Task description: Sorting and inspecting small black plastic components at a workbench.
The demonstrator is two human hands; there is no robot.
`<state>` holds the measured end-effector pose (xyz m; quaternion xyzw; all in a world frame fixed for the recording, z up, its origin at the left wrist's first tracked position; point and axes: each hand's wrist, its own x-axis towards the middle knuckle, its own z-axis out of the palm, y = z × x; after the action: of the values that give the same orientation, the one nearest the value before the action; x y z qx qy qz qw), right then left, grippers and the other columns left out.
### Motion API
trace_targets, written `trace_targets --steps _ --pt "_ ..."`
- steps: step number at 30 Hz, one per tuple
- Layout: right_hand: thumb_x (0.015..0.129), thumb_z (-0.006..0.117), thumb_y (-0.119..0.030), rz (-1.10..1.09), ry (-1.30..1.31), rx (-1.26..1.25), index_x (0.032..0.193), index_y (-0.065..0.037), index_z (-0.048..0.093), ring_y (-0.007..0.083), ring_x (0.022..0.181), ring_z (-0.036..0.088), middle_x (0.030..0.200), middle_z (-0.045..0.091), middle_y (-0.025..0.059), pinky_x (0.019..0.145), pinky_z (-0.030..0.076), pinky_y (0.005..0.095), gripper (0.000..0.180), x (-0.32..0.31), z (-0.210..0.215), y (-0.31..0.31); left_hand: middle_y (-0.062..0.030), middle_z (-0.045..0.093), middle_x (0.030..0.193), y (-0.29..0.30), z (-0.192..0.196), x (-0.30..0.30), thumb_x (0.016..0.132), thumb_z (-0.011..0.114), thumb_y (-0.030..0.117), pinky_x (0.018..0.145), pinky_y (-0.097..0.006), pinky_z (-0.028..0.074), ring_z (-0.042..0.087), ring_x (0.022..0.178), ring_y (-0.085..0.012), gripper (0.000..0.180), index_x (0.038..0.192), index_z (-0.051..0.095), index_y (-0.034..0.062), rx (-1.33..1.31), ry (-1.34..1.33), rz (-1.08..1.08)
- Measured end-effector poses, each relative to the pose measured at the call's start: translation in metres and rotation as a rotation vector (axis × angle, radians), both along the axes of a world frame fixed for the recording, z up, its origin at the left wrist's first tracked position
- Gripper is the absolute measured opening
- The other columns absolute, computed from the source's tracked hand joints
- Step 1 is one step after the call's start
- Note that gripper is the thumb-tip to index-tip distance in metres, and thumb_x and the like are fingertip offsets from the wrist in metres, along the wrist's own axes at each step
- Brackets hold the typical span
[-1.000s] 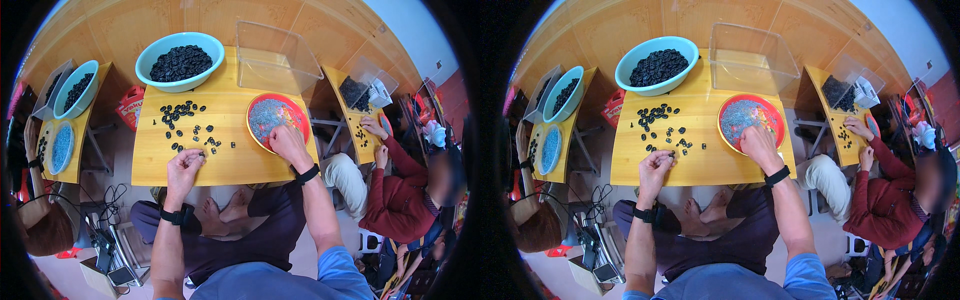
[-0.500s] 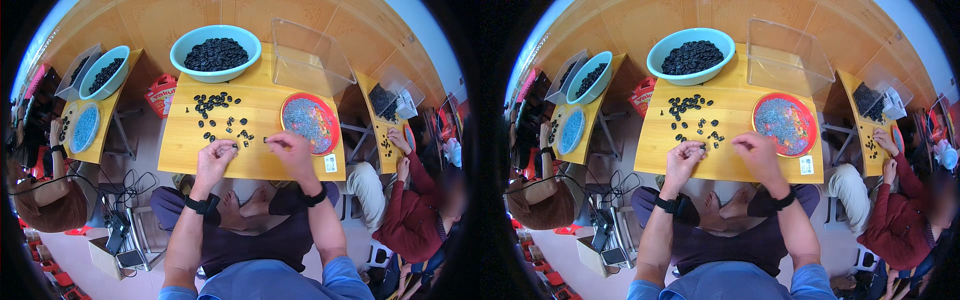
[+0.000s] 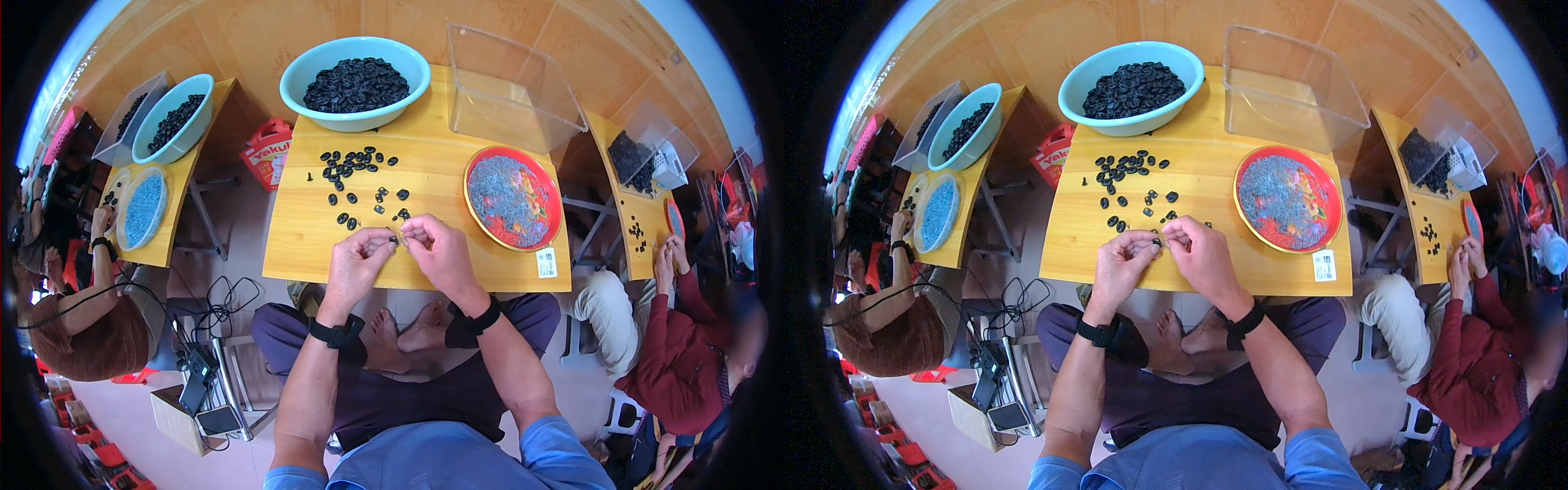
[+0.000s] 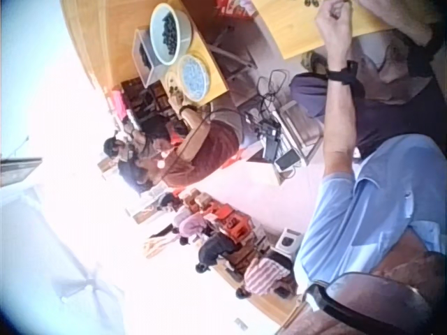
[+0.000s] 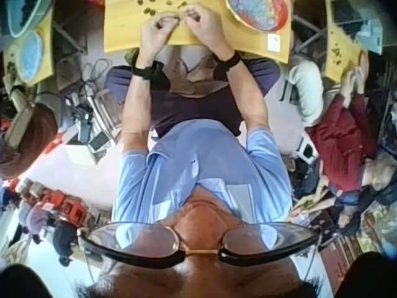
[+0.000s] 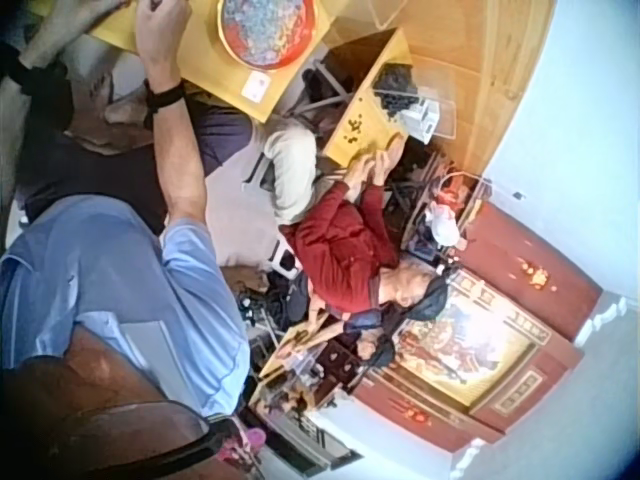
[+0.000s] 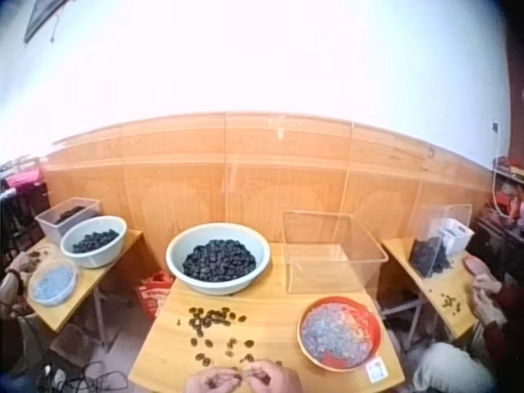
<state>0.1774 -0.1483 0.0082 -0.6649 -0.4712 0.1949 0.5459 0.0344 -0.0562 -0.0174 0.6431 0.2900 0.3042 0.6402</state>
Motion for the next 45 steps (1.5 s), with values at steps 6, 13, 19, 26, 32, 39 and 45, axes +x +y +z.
trace_targets --steps 6,13,19,26,32,39,45 --pt "0.086 0.066 0.002 0.029 0.013 -0.035 0.099 0.002 0.065 0.0098 0.078 0.068 0.085 0.072 0.0075 0.069 0.053 0.0237 0.013 0.000 -0.001 0.001 -0.0058 0.072 0.087 -0.001 0.007 0.000 0.089 0.070 0.002 0.073 -0.023 0.053 0.066 0.079 -0.0082 0.016 0.104 0.067 -0.0046 0.034 0.036 -0.002" --pt "0.088 0.064 0.002 0.041 0.057 -0.028 0.099 0.004 0.065 0.0116 0.077 0.070 0.085 0.072 0.0095 0.066 0.054 0.0245 0.012 0.003 -0.009 0.003 -0.0058 0.073 0.085 0.001 0.005 -0.001 0.089 0.071 0.004 0.070 -0.023 0.053 0.066 0.078 -0.0079 0.016 0.103 0.068 -0.0035 0.041 0.070 -0.006" --pt "0.087 0.064 -0.001 0.055 0.044 -0.121 0.097 0.003 0.066 0.0165 0.073 0.070 0.084 0.072 0.0123 0.064 0.053 0.0279 0.011 0.006 0.001 -0.001 -0.0063 0.074 0.086 0.000 0.005 -0.002 0.088 0.072 0.006 0.069 -0.024 0.053 0.067 0.077 -0.0082 0.017 0.102 0.070 -0.0019 0.038 0.081 0.008" --pt "0.086 0.066 -0.007 0.107 -0.145 -0.178 0.091 0.001 0.066 0.0317 0.074 0.069 0.080 0.069 0.0184 0.067 0.053 0.0367 0.010 0.005 0.012 -0.001 -0.0036 0.073 0.083 -0.003 0.005 -0.002 0.087 0.073 0.004 0.065 -0.020 0.050 0.064 0.074 -0.0051 0.016 0.102 0.069 -0.0030 0.073 0.065 0.020" --pt "0.087 0.066 -0.009 0.056 -0.115 -0.209 0.091 0.001 0.066 0.0285 0.070 0.069 0.080 0.070 0.0179 0.064 0.053 0.0355 0.011 0.000 0.007 0.001 -0.0057 0.073 0.086 -0.004 0.009 -0.004 0.088 0.072 0.003 0.071 -0.022 0.054 0.066 0.077 -0.0073 0.017 0.103 0.068 -0.0038 0.065 0.047 0.024" --pt "0.089 0.067 -0.011 0.000 0.005 -0.149 0.093 0.001 0.069 0.0146 0.065 0.066 0.076 0.070 0.0109 0.060 0.051 0.0285 0.013 0.008 0.022 0.010 -0.0119 0.073 0.095 -0.002 -0.003 -0.004 0.091 0.067 0.001 0.077 -0.025 0.055 0.070 0.083 -0.0144 0.017 0.106 0.065 -0.0050 -0.113 -0.272 0.127" --pt "0.082 0.066 -0.010 0.029 -0.384 -0.140 0.088 -0.003 0.070 0.0329 0.082 0.068 0.085 0.070 0.0145 0.073 0.053 0.0406 0.010 -0.002 0.021 0.045 -0.0140 0.072 0.098 0.014 0.006 -0.021 0.094 0.064 0.003 0.077 -0.024 0.055 0.069 0.085 -0.0161 0.018 0.110 0.062 -0.0035 -0.195 -0.448 0.548"
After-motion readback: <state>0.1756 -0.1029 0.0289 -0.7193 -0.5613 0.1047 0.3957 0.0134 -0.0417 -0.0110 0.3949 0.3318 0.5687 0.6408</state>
